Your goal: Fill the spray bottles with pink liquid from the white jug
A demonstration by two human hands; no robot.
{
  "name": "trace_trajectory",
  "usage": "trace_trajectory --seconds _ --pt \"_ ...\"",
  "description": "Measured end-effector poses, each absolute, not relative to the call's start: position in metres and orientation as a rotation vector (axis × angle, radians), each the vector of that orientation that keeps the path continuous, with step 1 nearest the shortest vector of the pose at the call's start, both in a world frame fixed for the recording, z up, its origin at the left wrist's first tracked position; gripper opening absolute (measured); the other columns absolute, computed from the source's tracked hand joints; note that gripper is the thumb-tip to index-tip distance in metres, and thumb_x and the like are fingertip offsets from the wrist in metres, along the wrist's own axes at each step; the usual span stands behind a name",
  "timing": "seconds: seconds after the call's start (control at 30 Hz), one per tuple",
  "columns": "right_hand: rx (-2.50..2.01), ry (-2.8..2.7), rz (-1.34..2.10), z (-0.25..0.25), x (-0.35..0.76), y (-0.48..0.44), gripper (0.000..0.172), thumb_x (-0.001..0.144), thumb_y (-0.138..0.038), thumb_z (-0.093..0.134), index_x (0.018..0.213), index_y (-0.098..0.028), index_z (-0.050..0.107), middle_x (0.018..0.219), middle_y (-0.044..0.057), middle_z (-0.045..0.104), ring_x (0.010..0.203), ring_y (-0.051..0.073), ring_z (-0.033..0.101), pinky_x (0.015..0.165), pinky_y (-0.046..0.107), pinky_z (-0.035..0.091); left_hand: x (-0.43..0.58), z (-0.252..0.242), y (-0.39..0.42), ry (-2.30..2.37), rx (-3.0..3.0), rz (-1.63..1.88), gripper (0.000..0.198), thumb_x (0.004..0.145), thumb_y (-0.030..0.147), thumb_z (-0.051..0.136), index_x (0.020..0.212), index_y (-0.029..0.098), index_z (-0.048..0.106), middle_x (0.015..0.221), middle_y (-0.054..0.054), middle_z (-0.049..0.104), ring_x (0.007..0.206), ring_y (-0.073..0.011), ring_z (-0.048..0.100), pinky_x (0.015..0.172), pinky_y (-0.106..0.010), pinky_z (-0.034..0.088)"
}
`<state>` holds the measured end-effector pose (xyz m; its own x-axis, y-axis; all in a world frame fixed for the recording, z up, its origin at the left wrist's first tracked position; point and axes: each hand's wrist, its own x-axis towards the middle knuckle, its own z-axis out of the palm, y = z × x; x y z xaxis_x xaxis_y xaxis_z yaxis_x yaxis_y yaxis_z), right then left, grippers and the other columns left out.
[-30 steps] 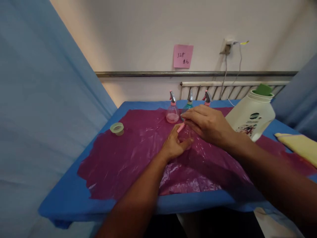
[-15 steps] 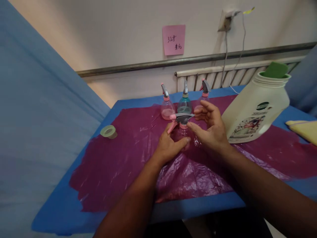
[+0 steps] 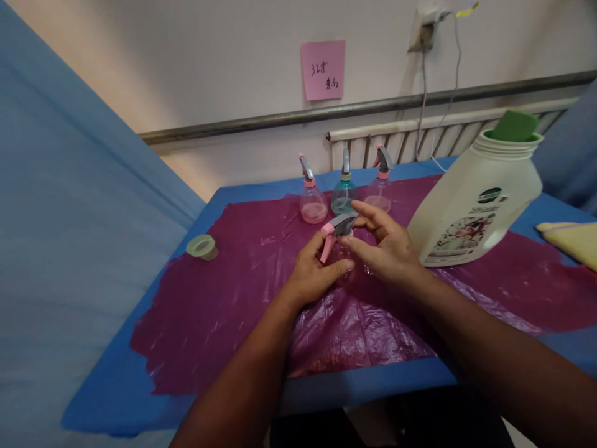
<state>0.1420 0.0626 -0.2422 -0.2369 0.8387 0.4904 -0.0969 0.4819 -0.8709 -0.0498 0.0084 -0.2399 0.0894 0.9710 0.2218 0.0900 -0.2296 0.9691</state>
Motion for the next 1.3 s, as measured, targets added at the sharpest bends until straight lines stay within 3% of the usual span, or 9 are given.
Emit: trace_trajectory --seconds 0.13,0.27,0.47,0.6,0.77,0.97,1.13,1.3 --pt "-0.606 -1.545 1.033 -0.238 0.140 0.060 0.071 0.099 -0.039 0.086 0.165 -0.027 0.060 0.129 0.009 0.083 0.125 0.027 0.079 0.119 0.054 0.062 -0.050 -0.245 0.011 1.083 1.476 1.292 0.068 0.082 0.038 0.102 0.143 0.023 0.074 0.138 -0.012 0.082 0.126 -0.0336 0.078 0.110 -0.048 0.063" --pt "-0.578 -1.554 1.046 -0.239 0.138 0.060 0.077 0.099 -0.032 0.084 0.170 -0.031 0.055 0.137 0.009 0.080 0.133 0.027 0.077 0.128 0.055 0.057 -0.049 -0.248 0.013 1.059 1.445 1.289 0.066 0.084 0.038 0.102 0.142 0.024 0.074 0.143 -0.013 0.079 0.131 -0.0328 0.075 0.116 -0.049 0.060" --pt "-0.723 -1.535 0.968 -0.245 0.141 0.064 0.077 0.092 -0.033 0.091 0.164 -0.031 0.063 0.126 0.007 0.081 0.118 0.027 0.078 0.122 0.059 0.060 -0.050 -0.243 0.012 1.062 1.484 1.268 0.064 0.084 0.039 0.103 0.139 0.024 0.074 0.146 -0.013 0.079 0.137 -0.0344 0.074 0.122 -0.052 0.057" --pt "-0.700 -1.544 1.061 -0.239 0.142 0.059 0.078 0.095 -0.038 0.089 0.167 -0.029 0.061 0.130 0.010 0.083 0.122 0.029 0.081 0.118 0.058 0.064 -0.052 -0.243 0.013 1.036 1.511 1.289 0.065 0.085 0.041 0.102 0.140 0.023 0.073 0.146 -0.014 0.079 0.137 -0.0343 0.075 0.124 -0.054 0.055" --pt "-0.664 -1.575 1.066 -0.239 0.142 0.057 0.078 0.095 -0.035 0.088 0.168 -0.033 0.060 0.150 0.011 0.078 0.142 0.032 0.074 0.128 0.060 0.057 -0.050 -0.240 0.013 1.035 1.524 1.268 0.064 0.087 0.042 0.100 0.142 0.024 0.073 0.150 -0.014 0.078 0.140 -0.0342 0.074 0.126 -0.053 0.054" --pt "-0.654 -1.545 0.955 -0.247 0.142 0.061 0.073 0.095 -0.036 0.092 0.162 -0.035 0.064 0.133 0.007 0.083 0.123 0.028 0.080 0.125 0.060 0.059 -0.051 -0.239 0.011 1.079 1.533 1.254 0.063 0.086 0.037 0.098 0.143 0.023 0.073 0.147 -0.014 0.079 0.138 -0.0352 0.074 0.124 -0.053 0.055" --pt "-0.611 -1.572 1.081 -0.240 0.144 0.055 0.077 0.101 -0.035 0.085 0.172 -0.034 0.055 0.143 0.010 0.082 0.136 0.030 0.079 0.126 0.058 0.059 -0.052 -0.239 0.012 1.052 1.546 1.255 0.063 0.087 0.039 0.097 0.144 0.022 0.073 0.153 -0.016 0.077 0.143 -0.0375 0.071 0.128 -0.056 0.052" --pt "-0.657 -1.625 0.979 -0.242 0.144 0.056 0.081 0.093 -0.029 0.090 0.169 -0.034 0.060 0.154 0.010 0.077 0.144 0.032 0.073 0.130 0.059 0.055 -0.049 -0.236 0.009 1.057 1.533 1.242 0.061 0.088 0.033 0.092 0.144 0.023 0.071 0.157 -0.015 0.075 0.148 -0.0375 0.069 0.130 -0.055 0.051"
